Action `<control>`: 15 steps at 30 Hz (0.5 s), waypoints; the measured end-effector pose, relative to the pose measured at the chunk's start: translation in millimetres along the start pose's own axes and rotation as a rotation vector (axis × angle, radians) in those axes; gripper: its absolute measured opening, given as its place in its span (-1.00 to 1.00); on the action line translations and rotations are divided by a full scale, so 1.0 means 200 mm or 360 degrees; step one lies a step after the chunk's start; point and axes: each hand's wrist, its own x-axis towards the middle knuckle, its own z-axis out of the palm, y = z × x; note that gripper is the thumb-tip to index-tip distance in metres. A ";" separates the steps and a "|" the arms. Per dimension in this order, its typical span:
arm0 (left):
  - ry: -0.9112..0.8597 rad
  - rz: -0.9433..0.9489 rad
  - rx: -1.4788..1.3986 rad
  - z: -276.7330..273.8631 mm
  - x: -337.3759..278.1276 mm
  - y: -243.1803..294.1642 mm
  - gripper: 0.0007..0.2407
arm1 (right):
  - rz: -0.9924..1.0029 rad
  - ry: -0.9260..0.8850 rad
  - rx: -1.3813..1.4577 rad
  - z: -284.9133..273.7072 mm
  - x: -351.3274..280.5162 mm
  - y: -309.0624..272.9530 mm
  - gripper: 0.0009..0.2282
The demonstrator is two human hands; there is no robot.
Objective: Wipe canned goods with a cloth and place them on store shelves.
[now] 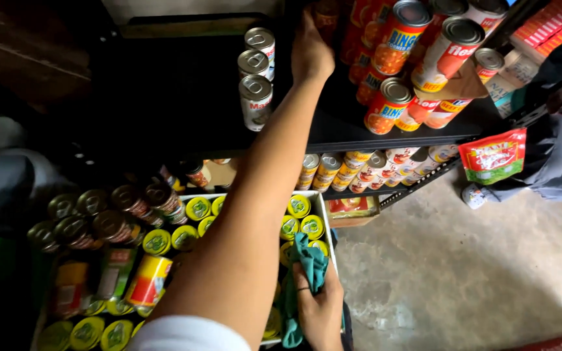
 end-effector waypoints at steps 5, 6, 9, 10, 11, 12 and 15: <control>0.0144 0.0093 0.0033 -0.02 0.03 0.04 -0.60 | -0.0045 0.0089 -0.0077 0.01 -0.02 0.01 -0.63; 0.0166 0.0100 0.0020 0.13 0.05 -0.08 -0.60 | -0.0070 0.0089 -0.0082 0.02 -0.04 0.08 -0.63; 0.0291 0.0124 0.0375 0.26 0.12 -0.14 -0.50 | -0.0073 0.0208 -0.0004 0.03 0.00 0.24 -0.57; 0.0185 0.0012 0.0149 0.06 0.04 -0.02 -0.60 | -0.0161 0.0156 0.0007 0.03 0.03 0.27 -0.53; 0.0058 -0.0116 -0.0072 -0.12 -0.01 0.15 -0.69 | -0.0227 0.0100 0.0005 0.01 0.01 0.32 -0.50; 0.0060 -0.0101 -0.0085 -0.15 0.00 0.20 -0.69 | -0.0241 0.0113 0.0006 0.02 0.04 0.37 -0.50; 0.0072 -0.0192 -0.0180 -0.22 -0.02 0.22 -0.71 | -0.0346 0.0141 -0.0022 0.03 0.05 0.43 -0.45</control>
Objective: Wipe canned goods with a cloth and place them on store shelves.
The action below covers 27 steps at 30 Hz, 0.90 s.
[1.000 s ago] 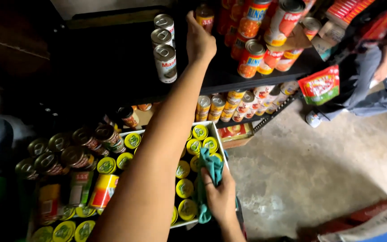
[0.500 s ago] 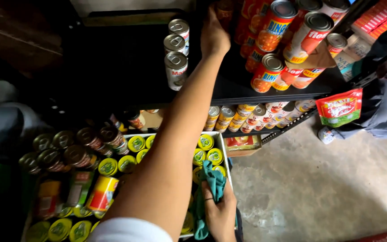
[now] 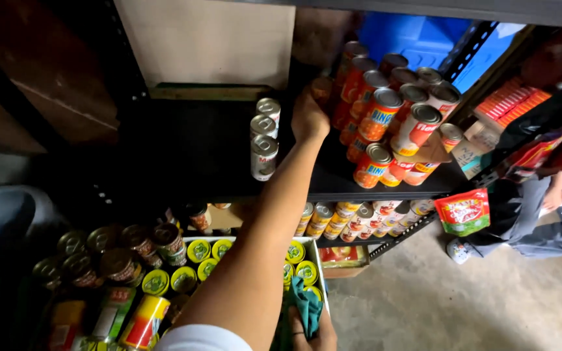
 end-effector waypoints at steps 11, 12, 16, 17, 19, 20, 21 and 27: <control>-0.0055 0.0226 0.0000 0.20 -0.33 -0.13 -0.15 | 0.0227 -0.0061 -0.0029 0.00 -0.01 -0.34 -0.80; -0.0069 0.0199 -0.0003 0.07 -0.46 -0.06 -0.15 | 0.0249 -0.0067 -0.0050 -0.02 -0.01 -0.37 -0.80; -0.0364 0.0357 -0.0416 -0.47 -0.86 0.01 -0.32 | 0.0301 -0.0121 -0.0314 0.00 -0.01 -0.38 -0.82; -0.0481 0.0468 -0.0505 -0.60 -0.97 -0.01 -0.38 | 0.0263 -0.0109 -0.0335 0.01 -0.04 -0.34 -0.85; -0.0663 0.0481 -0.0526 -1.01 -1.17 -0.06 -0.39 | 0.0250 -0.0094 -0.0469 0.01 -0.11 -0.35 -0.84; -0.0802 0.0597 -0.0572 -1.23 -1.20 -0.06 -0.40 | 0.0132 -0.0035 -0.0564 0.06 -0.10 -0.36 -0.83; -0.0775 0.0555 -0.0549 -1.46 -1.23 -0.06 -0.40 | 0.0140 -0.0088 -0.0566 0.09 -0.12 -0.39 -0.83; -0.1020 0.0521 -0.0361 -2.44 -1.48 -0.08 -0.71 | -0.0167 -0.0232 -0.0428 0.16 -0.26 -0.43 -0.90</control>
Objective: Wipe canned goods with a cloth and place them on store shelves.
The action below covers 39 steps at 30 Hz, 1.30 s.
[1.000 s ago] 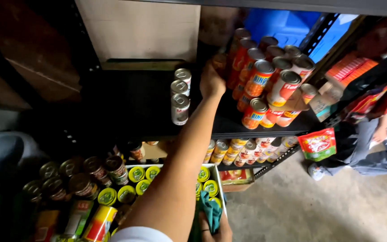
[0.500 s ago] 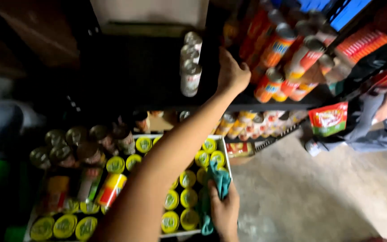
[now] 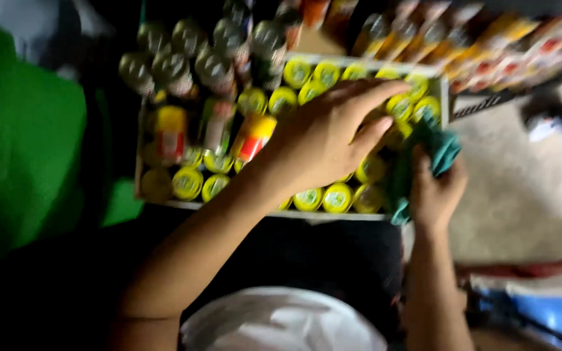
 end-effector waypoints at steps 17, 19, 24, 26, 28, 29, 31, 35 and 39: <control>0.0035 -0.0439 -0.1869 0.37 -0.39 -0.32 -0.42 | -0.0099 0.0224 0.0117 0.07 -0.11 -0.34 -0.82; 0.0172 -0.0475 -0.1735 0.40 -0.39 -0.32 -0.48 | -0.0150 0.0129 0.0217 0.20 -0.23 -0.52 -0.87; 0.0225 -0.0766 -0.2412 0.41 -0.45 -0.45 -0.57 | -0.0711 -0.0269 -0.0330 0.35 -0.40 -0.63 -0.80; 0.0415 -0.1282 -0.3171 0.47 -0.45 -0.49 -0.56 | -0.0607 -0.0298 -0.0249 0.33 -0.38 -0.57 -0.60; 0.0496 -0.1340 -0.2777 0.50 -0.47 -0.55 -0.52 | -0.0589 -0.0140 -0.0080 0.30 -0.20 -0.58 -0.73; 0.0606 -0.1378 -0.2388 0.51 -0.49 -0.58 -0.46 | -0.0574 -0.0018 0.0096 0.29 -0.12 -0.58 -0.86; 0.0640 -0.1394 -0.2356 0.56 -0.48 -0.54 -0.45 | -0.0499 0.0039 0.0117 0.31 -0.11 -0.57 -0.90; 0.0382 -0.1197 -0.2490 0.42 -0.42 -0.45 -0.59 | -0.0493 -0.0041 0.0134 0.39 -0.25 -0.61 -0.74; 0.0156 -0.0891 -0.3326 0.58 -0.43 -0.81 -0.34 | -0.0547 -0.0295 -0.0080 0.40 -0.41 -0.55 -0.63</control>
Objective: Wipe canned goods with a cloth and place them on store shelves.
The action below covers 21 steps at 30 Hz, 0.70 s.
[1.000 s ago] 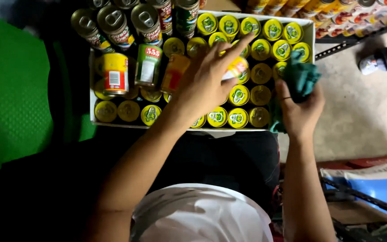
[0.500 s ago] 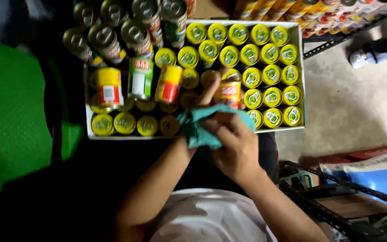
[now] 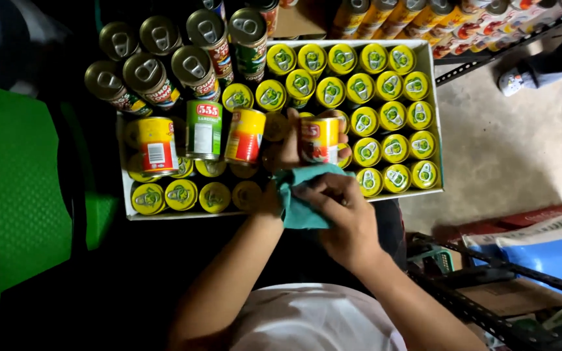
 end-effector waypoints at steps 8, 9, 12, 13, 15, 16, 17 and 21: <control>0.0792 0.0334 0.0682 0.27 -0.13 -0.11 -0.64 | 0.0032 0.0322 0.0062 -0.14 0.30 0.14 -0.89; 0.0785 0.0329 0.0684 0.32 -0.13 -0.11 -0.64 | 0.0031 0.0328 0.0057 -0.12 0.25 0.12 -0.89; 0.0784 0.0277 0.0678 0.33 -0.12 -0.07 -0.68 | -0.0124 0.0243 -0.0004 -0.03 0.08 0.09 -0.94; 0.0541 0.0161 0.0594 0.24 -0.10 -0.05 -0.60 | -0.0112 0.0141 0.0007 0.00 0.00 0.09 -0.81; 0.0294 0.0039 0.0511 0.27 -0.09 -0.03 -0.49 | -0.0099 0.0047 0.0014 0.01 -0.06 0.13 -0.65; 0.0472 0.0103 0.0470 0.39 -0.11 -0.04 -0.55 | -0.0122 0.0042 0.0052 0.00 -0.05 0.16 -0.70; 0.0649 0.0168 0.0427 0.51 -0.14 -0.05 -0.60 | -0.0145 0.0036 0.0090 -0.02 -0.04 0.18 -0.74; 0.0689 0.0201 0.0467 0.32 -0.12 -0.12 -0.57 | -0.0173 0.0207 0.0090 -0.13 0.21 0.20 -0.84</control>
